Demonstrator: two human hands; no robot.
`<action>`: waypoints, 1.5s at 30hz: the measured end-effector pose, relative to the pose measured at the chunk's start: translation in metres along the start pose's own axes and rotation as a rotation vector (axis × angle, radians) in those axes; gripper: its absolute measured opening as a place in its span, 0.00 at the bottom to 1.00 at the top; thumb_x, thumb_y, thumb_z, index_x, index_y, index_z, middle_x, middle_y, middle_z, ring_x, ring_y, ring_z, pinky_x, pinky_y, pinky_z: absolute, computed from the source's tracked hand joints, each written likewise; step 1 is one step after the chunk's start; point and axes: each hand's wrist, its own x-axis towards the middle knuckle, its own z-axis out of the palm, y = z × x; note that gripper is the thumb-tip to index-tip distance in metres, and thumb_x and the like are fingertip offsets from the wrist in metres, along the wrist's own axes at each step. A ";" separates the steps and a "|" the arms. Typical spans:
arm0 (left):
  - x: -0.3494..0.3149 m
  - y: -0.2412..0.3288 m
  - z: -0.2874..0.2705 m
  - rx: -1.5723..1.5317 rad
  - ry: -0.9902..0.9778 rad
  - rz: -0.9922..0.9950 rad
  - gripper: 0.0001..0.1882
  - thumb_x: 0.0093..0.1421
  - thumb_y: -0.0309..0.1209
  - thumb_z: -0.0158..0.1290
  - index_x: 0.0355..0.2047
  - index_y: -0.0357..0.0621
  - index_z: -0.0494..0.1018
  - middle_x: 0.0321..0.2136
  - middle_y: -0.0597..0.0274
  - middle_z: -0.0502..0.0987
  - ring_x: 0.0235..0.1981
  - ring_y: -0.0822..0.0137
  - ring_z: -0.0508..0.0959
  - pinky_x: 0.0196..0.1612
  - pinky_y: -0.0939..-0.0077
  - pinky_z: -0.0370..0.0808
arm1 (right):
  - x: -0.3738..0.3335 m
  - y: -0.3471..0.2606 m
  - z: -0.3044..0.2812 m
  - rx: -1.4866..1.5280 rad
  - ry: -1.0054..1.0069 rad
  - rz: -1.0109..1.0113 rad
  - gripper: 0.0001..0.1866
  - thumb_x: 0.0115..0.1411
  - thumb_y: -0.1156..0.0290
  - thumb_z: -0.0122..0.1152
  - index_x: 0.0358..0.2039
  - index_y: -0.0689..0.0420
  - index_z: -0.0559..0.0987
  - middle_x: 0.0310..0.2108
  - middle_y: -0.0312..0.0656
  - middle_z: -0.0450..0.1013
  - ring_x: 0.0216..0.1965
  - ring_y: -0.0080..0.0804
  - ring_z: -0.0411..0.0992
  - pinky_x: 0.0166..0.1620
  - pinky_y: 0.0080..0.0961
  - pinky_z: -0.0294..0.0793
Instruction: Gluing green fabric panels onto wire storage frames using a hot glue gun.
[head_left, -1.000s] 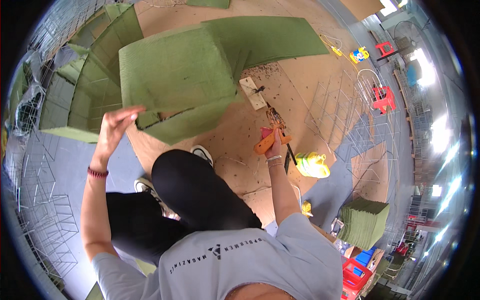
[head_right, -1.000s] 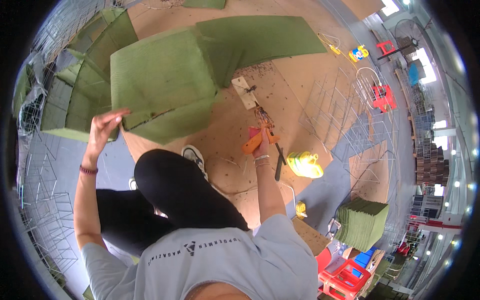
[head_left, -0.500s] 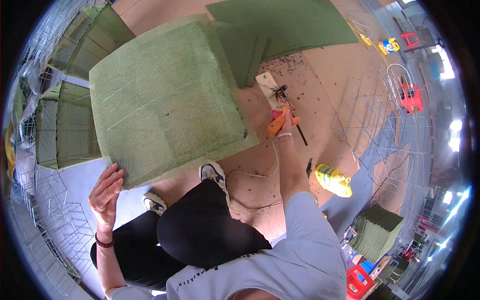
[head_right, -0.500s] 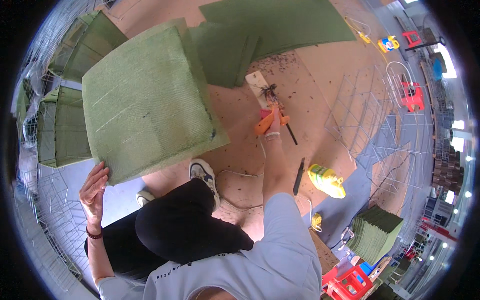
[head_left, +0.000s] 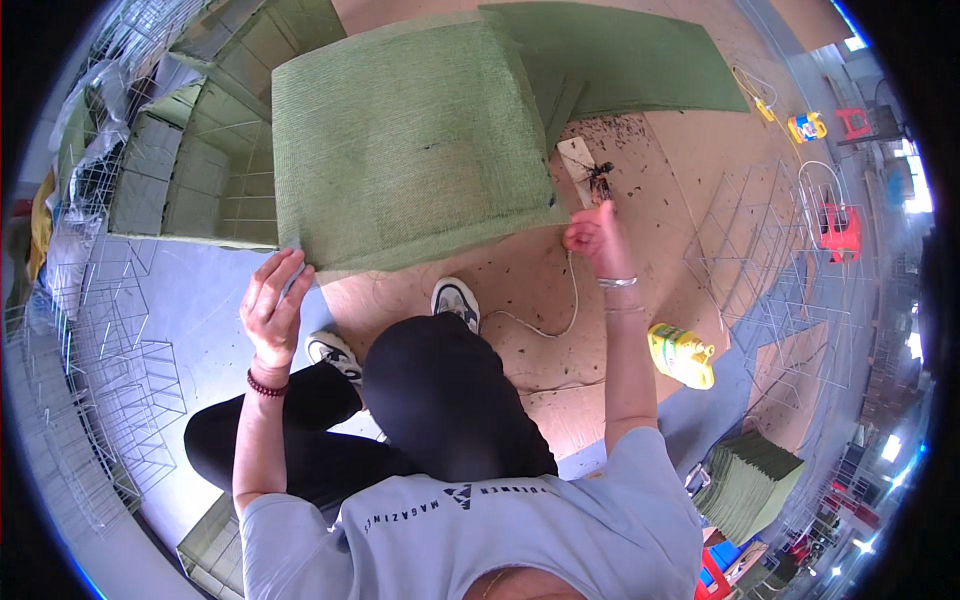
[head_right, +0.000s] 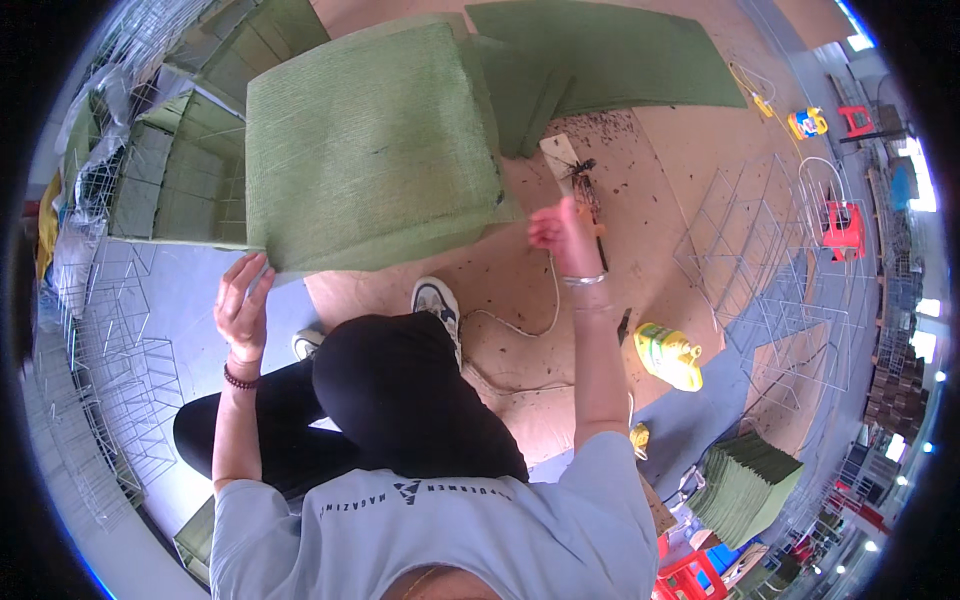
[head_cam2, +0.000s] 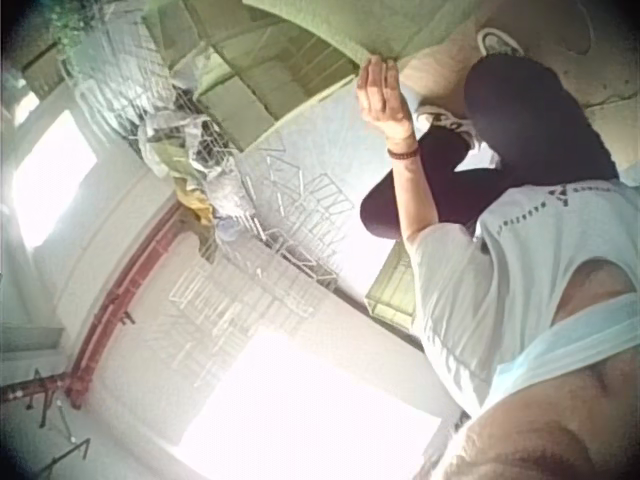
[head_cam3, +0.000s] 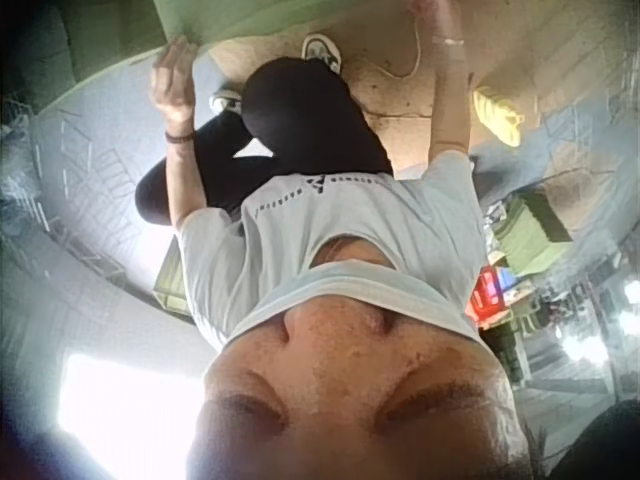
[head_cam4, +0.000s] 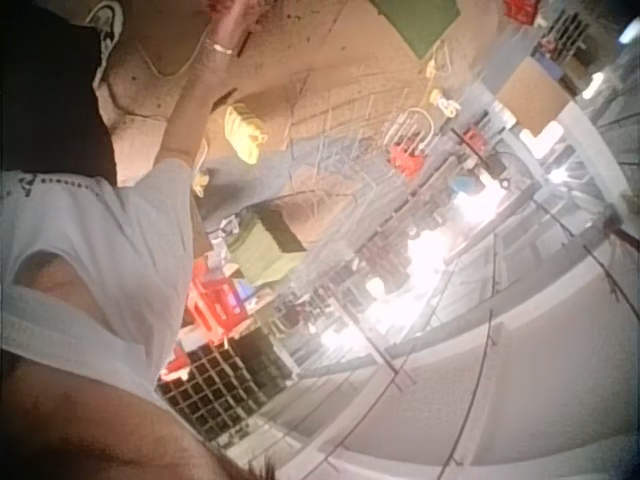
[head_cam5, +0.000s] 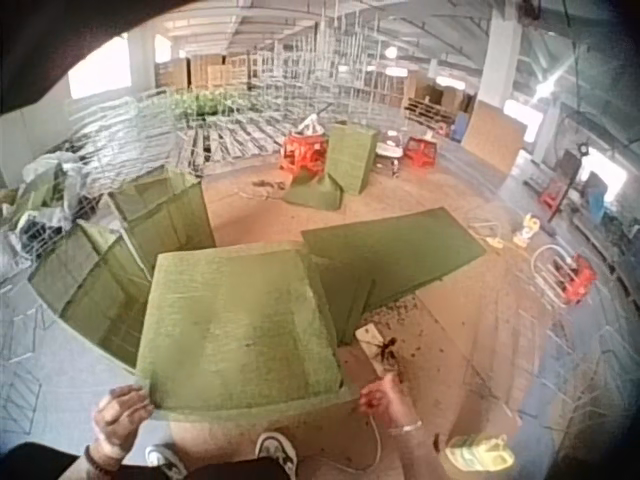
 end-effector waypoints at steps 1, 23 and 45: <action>-0.002 0.001 0.005 -0.014 0.014 0.005 0.16 0.39 0.16 0.57 0.32 0.40 0.77 0.38 0.59 0.76 0.41 0.57 0.77 0.39 0.69 0.78 | -0.009 0.000 0.015 -0.017 -0.023 -0.004 0.26 0.62 0.46 0.47 0.32 0.59 0.76 0.25 0.40 0.75 0.26 0.26 0.74 0.31 0.22 0.74; -0.019 0.004 0.011 0.162 0.056 0.024 0.16 0.41 0.21 0.59 0.35 0.44 0.78 0.36 0.66 0.75 0.37 0.66 0.75 0.35 0.74 0.75 | -0.036 -0.002 0.097 0.054 0.147 -0.222 0.08 0.57 0.72 0.61 0.23 0.58 0.75 0.19 0.35 0.70 0.19 0.19 0.65 0.23 0.15 0.61; -0.024 0.002 0.002 0.150 0.053 0.043 0.20 0.39 0.26 0.52 0.36 0.40 0.77 0.37 0.64 0.74 0.38 0.64 0.75 0.36 0.72 0.74 | -0.026 -0.050 0.209 -1.600 -0.489 -1.036 0.36 0.56 0.66 0.57 0.63 0.58 0.54 0.64 0.44 0.50 0.65 0.39 0.49 0.65 0.38 0.50</action>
